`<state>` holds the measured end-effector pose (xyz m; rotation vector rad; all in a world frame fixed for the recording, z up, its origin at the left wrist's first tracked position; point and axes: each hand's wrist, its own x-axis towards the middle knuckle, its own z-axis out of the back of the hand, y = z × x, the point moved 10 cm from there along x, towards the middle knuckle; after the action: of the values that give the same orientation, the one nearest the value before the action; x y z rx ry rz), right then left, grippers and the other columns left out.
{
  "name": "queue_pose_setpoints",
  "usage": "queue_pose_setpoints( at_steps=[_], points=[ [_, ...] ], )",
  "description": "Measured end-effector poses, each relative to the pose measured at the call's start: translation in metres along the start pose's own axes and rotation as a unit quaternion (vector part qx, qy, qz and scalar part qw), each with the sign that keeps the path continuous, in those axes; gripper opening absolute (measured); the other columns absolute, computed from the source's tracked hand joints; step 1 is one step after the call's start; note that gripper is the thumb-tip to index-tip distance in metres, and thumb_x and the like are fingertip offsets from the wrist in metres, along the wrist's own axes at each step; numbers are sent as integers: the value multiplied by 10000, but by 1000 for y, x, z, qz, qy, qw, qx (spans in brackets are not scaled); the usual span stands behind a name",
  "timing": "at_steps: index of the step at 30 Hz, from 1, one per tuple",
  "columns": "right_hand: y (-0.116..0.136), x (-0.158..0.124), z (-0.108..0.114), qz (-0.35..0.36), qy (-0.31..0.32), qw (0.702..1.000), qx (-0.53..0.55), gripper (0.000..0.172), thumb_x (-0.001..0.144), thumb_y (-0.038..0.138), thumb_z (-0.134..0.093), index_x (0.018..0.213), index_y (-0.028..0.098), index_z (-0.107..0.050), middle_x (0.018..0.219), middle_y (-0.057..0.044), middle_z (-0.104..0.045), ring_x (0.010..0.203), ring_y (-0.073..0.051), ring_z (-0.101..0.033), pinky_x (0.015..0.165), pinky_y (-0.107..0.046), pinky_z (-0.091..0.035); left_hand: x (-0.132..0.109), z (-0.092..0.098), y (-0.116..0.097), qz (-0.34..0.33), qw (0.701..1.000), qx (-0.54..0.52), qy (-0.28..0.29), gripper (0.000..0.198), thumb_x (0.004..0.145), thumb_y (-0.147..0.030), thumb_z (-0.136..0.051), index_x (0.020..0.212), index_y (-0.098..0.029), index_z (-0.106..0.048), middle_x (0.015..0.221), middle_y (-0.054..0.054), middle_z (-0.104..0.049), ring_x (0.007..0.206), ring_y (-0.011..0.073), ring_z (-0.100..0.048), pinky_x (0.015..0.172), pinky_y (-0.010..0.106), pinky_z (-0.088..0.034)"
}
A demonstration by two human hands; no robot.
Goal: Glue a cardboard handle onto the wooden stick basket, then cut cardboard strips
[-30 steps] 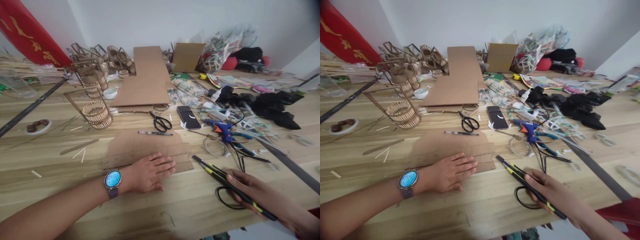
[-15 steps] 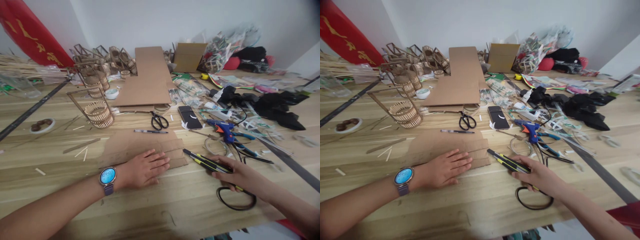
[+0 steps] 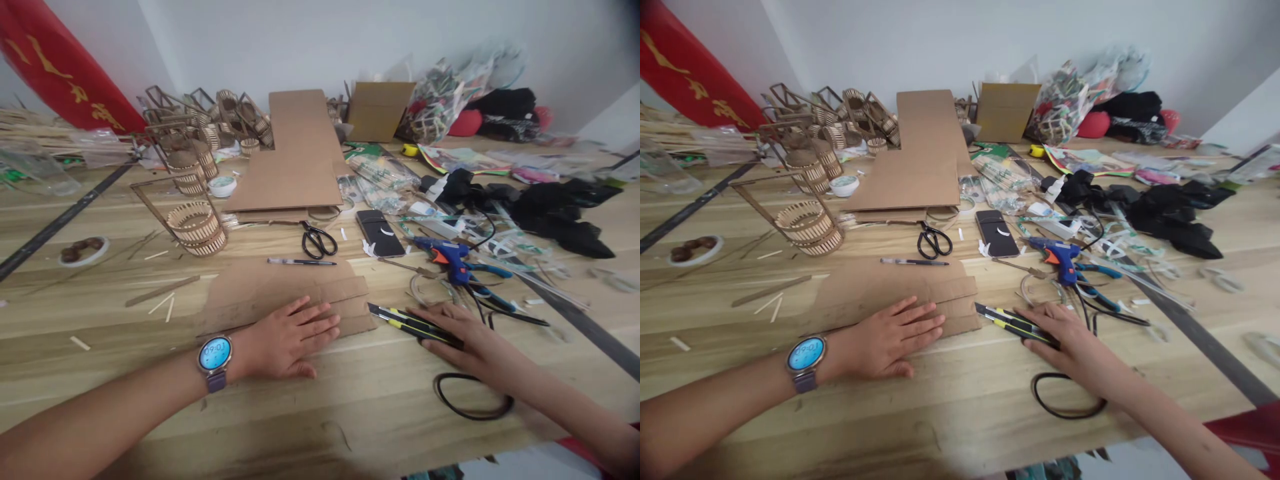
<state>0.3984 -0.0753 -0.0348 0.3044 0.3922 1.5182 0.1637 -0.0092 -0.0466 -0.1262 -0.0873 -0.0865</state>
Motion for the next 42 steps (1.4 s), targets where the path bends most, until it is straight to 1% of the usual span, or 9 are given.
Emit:
queue_pose_setpoints(
  at_steps=[7, 14, 18, 21, 27, 34, 38, 40, 42],
  points=[
    [-2, 4, 4, 35, 11, 998, -50, 495, 911, 537, -469, 1300, 271, -623, 1223, -133, -633, 1117, -322, -588, 942, -494, -469, 0, 2, 0, -4, 1000, 7, -10, 677, 979, -591, -299, 1521, -188, -248, 1585, 41, -259, 1496, 259, -98, 1217, 490, -11],
    [-8, 5, 8, 47, -13, 996, -74, 472, 916, 502, -464, 1313, 293, -613, 1179, -118, -644, 1062, -314, -603, 887, -467, -488, 0, 4, -1, -4, 1000, 4, -19, 694, 968, -602, -317, 1531, -207, -220, 1566, 59, -312, 1496, 250, -108, 1217, 504, -54],
    [-5, 7, 8, 56, -13, 994, -88, 455, 916, 472, -462, 1302, 293, -623, 1144, -122, -648, 1026, -313, -603, 852, -476, -485, 0, 6, -2, -8, 1000, 14, -27, 700, 967, -601, -323, 1525, -186, -238, 1571, 55, -298, 1496, 260, -101, 1218, 504, -29],
    [-1, 6, 6, 65, 4, 995, -74, 444, 917, 466, -462, 1287, 293, -635, 1153, -123, -644, 1044, -311, -600, 867, -470, -482, -1, 5, -2, -6, 999, 19, -24, 694, 970, -599, -316, 1519, -179, -255, 1575, 51, -285, 1496, 269, -93, 1215, 505, -5],
    [-3, -3, 2, 51, 12, 997, -59, 451, 913, 483, -466, 1299, 307, -619, 1187, -119, -643, 1092, -324, -590, 917, -494, -472, -1, 4, 0, -2, 1000, 4, -23, 684, 968, -600, -324, 1526, -214, -235, 1552, 52, -345, 1496, 257, -107, 1213, 518, -36],
    [12, -20, -8, 41, 24, 997, -61, 466, 923, 460, -456, 1306, 235, -597, 1232, -149, -640, 1168, -329, -570, 981, -515, -464, 1, 3, -3, -12, 1000, 0, -12, 642, 982, -582, -308, 1505, -210, -291, 1555, 30, -344, 1492, 254, -131, 1214, 490, -24],
    [20, -26, -10, 31, 23, 998, -59, 463, 925, 470, -454, 1279, 217, -612, 1206, -155, -649, 1145, -315, -590, 976, -490, -484, 12, 14, -2, -24, 1000, -12, -11, 567, 994, -547, -320, 1409, -182, -446, 1488, 48, -462, 1435, 252, -294, 1206, 458, -129],
    [22, -27, -10, 30, 20, 998, -58, 466, 925, 472, -450, 1270, 207, -617, 1200, -161, -650, 1143, -319, -592, 973, -497, -488, 26, 21, -3, -43, 999, -11, -7, 440, 1005, -459, -357, 1266, -183, -578, 1368, 60, -586, 1328, 251, -441, 1159, 433, -264],
    [23, -28, -11, 29, 19, 998, -57, 466, 926, 466, -453, 1277, 205, -613, 1201, -163, -649, 1141, -320, -594, 969, -498, -492, 41, 20, -7, -79, 997, -1, 19, 315, 998, -299, -380, 1047, -188, -671, 1186, 65, -682, 1147, 222, -567, 1032, 365, -420]
  ],
)
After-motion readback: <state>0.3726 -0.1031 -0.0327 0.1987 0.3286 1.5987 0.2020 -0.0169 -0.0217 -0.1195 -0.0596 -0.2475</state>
